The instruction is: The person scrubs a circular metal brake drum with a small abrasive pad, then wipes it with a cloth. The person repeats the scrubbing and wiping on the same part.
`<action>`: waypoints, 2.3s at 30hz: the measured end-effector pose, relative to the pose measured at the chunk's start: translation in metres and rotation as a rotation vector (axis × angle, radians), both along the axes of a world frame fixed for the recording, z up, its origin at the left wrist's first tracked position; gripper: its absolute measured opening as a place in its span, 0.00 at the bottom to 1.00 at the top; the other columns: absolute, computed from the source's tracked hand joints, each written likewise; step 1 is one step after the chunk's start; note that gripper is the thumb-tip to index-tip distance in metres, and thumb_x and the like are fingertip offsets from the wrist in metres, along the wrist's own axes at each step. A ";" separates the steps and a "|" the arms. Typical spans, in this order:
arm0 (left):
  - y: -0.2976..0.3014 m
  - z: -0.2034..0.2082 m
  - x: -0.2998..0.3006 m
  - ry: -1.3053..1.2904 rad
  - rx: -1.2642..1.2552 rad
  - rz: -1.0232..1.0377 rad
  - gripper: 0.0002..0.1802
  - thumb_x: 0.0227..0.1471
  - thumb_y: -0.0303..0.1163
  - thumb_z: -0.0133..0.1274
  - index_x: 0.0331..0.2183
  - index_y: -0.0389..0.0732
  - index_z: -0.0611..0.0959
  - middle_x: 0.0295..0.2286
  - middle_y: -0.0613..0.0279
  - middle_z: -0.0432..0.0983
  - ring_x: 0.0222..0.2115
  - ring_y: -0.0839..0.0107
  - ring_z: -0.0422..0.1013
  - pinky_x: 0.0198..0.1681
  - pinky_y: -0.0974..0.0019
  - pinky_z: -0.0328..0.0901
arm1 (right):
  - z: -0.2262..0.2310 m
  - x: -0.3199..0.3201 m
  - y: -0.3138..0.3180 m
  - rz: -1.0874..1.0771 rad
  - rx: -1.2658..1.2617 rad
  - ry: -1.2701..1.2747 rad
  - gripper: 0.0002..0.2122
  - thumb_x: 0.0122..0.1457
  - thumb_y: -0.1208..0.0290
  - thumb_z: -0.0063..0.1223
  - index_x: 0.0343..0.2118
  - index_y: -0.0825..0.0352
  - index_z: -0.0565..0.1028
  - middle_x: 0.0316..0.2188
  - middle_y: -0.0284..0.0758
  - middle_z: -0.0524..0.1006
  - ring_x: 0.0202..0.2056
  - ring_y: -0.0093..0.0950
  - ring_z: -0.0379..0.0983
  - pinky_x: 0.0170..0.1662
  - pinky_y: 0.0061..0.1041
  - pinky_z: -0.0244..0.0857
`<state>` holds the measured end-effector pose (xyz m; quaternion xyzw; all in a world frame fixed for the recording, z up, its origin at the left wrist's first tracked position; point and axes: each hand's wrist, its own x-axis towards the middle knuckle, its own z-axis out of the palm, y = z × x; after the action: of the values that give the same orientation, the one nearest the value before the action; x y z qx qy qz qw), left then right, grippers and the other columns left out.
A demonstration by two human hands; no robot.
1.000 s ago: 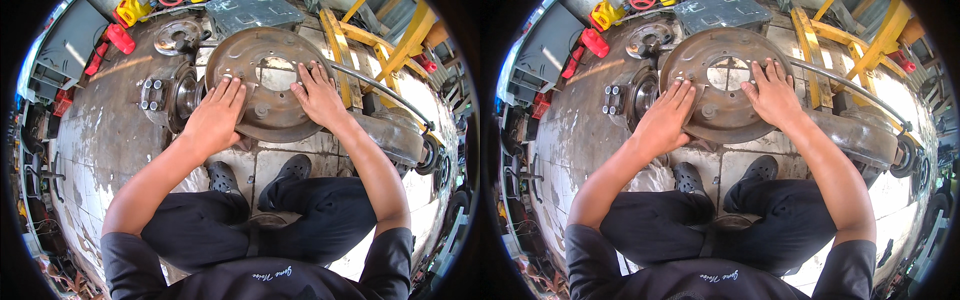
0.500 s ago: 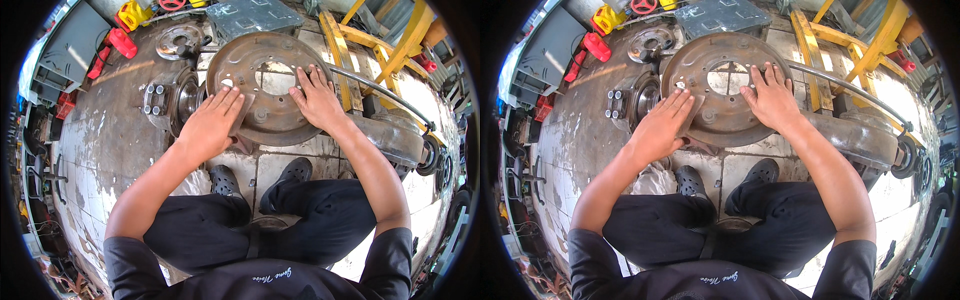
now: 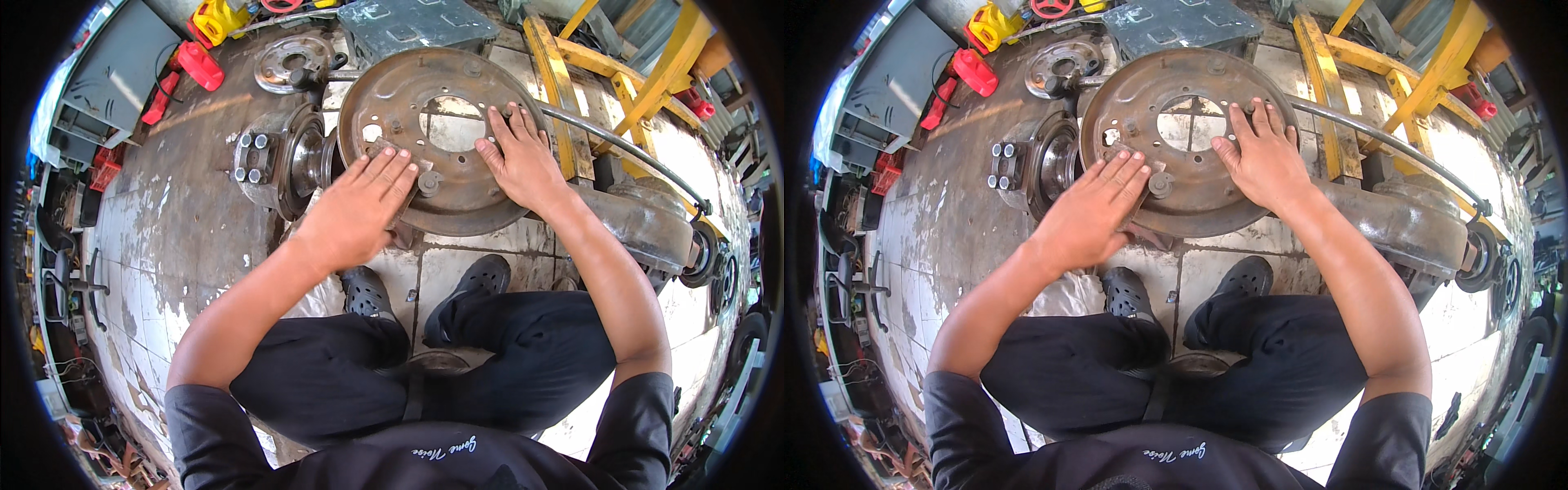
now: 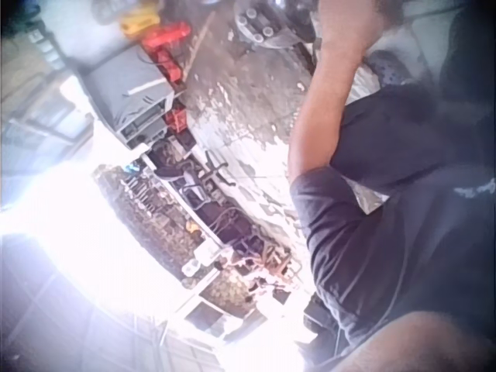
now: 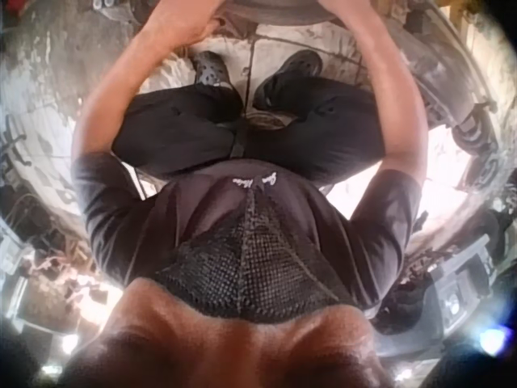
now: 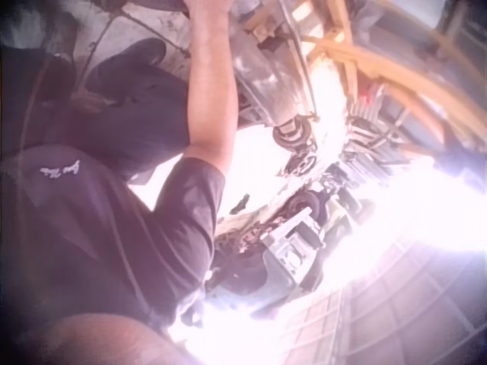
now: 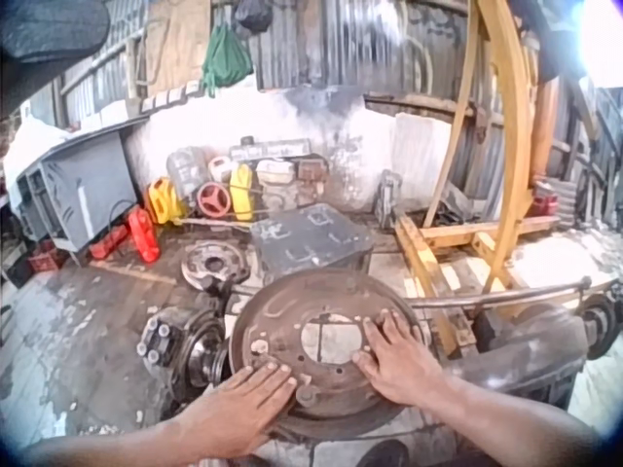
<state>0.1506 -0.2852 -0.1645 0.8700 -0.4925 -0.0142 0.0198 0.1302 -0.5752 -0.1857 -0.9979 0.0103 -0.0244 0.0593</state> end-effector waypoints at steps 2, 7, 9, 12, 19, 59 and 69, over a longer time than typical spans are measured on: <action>0.004 0.002 0.007 -0.004 0.009 0.074 0.52 0.41 0.31 0.64 0.64 0.30 0.57 0.65 0.40 0.51 0.67 0.49 0.47 0.69 0.51 0.45 | 0.000 -0.001 0.001 0.001 0.009 -0.001 0.33 0.68 0.43 0.31 0.68 0.63 0.55 0.68 0.52 0.50 0.70 0.48 0.43 0.67 0.55 0.43; -0.006 0.000 -0.009 -0.032 0.014 0.137 0.51 0.41 0.31 0.62 0.64 0.30 0.57 0.64 0.41 0.51 0.67 0.50 0.48 0.69 0.51 0.46 | 0.001 -0.002 0.001 0.005 0.037 0.005 0.33 0.68 0.43 0.31 0.68 0.63 0.56 0.68 0.52 0.51 0.70 0.48 0.43 0.67 0.55 0.43; -0.011 0.003 -0.010 0.043 -0.032 0.069 0.51 0.41 0.31 0.62 0.63 0.29 0.57 0.64 0.40 0.51 0.67 0.49 0.48 0.69 0.51 0.46 | 0.000 0.000 -0.001 0.006 0.032 -0.006 0.33 0.68 0.43 0.30 0.68 0.63 0.56 0.68 0.52 0.51 0.70 0.48 0.43 0.67 0.55 0.43; 0.002 -0.014 -0.001 -0.174 0.041 0.147 0.50 0.42 0.30 0.61 0.63 0.29 0.57 0.64 0.40 0.51 0.67 0.50 0.48 0.69 0.53 0.47 | 0.001 -0.001 0.002 0.019 0.044 -0.011 0.33 0.68 0.42 0.30 0.68 0.63 0.55 0.68 0.52 0.50 0.70 0.48 0.43 0.68 0.54 0.42; -0.002 -0.005 -0.003 -0.078 -0.004 0.066 0.48 0.42 0.27 0.60 0.63 0.29 0.58 0.64 0.41 0.52 0.66 0.50 0.49 0.69 0.52 0.48 | 0.001 0.000 -0.001 0.007 0.029 0.004 0.34 0.68 0.42 0.29 0.68 0.63 0.55 0.69 0.51 0.50 0.70 0.47 0.42 0.68 0.53 0.42; -0.031 0.092 0.042 0.641 -0.644 0.034 0.10 0.57 0.28 0.56 0.41 0.36 0.80 0.36 0.61 0.77 0.40 0.70 0.73 0.46 0.65 0.67 | 0.062 -0.004 0.031 0.314 0.939 0.198 0.28 0.61 0.52 0.57 0.56 0.71 0.71 0.49 0.43 0.77 0.52 0.32 0.72 0.57 0.29 0.64; -0.031 0.067 0.054 0.721 -0.744 -0.202 0.07 0.53 0.27 0.60 0.37 0.42 0.84 0.45 0.61 0.76 0.56 0.67 0.65 0.56 0.63 0.61 | 0.064 -0.003 0.034 0.266 1.198 0.508 0.24 0.57 0.61 0.60 0.52 0.73 0.73 0.45 0.36 0.78 0.48 0.23 0.71 0.56 0.25 0.62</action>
<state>0.2044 -0.3163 -0.0970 0.6920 -0.5076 -0.1388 0.4942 0.1274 -0.5413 -0.1215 -0.7598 -0.0874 0.2289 0.6022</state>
